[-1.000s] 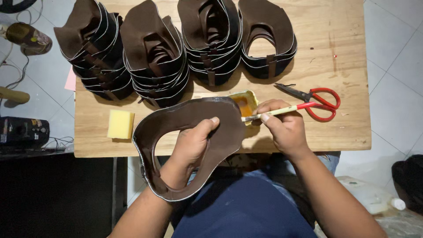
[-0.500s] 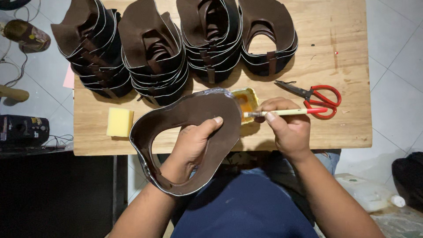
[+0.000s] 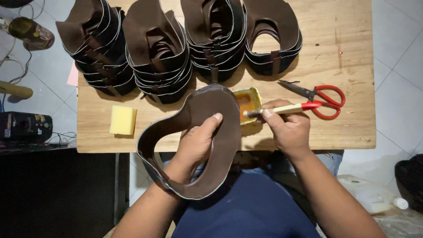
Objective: The person applies a yellowish adhesive to the edges of brown shoe upper components using a small brush. They repeatedly dip the brush into a container of glue and coat the edges of each piece, then place the treated pieces into a stack on the table.
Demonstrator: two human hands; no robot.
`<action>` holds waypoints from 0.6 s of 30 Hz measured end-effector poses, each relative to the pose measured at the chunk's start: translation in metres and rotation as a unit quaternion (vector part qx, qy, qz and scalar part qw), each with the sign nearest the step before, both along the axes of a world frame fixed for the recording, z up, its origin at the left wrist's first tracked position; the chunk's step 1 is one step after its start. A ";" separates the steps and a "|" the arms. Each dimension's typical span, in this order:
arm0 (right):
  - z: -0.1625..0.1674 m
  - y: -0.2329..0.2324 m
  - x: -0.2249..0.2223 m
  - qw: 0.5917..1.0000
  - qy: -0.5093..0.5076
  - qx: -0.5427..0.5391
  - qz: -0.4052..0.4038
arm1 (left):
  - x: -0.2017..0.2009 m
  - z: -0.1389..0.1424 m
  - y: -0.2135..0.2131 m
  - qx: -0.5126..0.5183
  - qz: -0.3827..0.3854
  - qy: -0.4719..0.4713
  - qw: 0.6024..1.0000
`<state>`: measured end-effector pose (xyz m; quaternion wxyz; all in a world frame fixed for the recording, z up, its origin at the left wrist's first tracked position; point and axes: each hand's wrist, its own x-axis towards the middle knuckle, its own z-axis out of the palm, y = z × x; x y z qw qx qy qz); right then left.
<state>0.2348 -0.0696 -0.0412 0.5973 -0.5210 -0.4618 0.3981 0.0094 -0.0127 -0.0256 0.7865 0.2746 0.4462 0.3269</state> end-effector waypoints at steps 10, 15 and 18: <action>-0.003 -0.008 -0.012 1.000 0.012 -0.002 -0.018 | 0.009 0.010 -0.001 0.069 0.027 0.024 0.997; 0.006 0.001 -0.005 0.996 -0.058 0.063 0.013 | 0.008 0.012 -0.001 -0.015 -0.033 0.018 0.999; 0.012 -0.002 -0.006 0.994 -0.076 0.057 0.052 | 0.007 0.015 -0.002 0.034 -0.024 0.027 0.999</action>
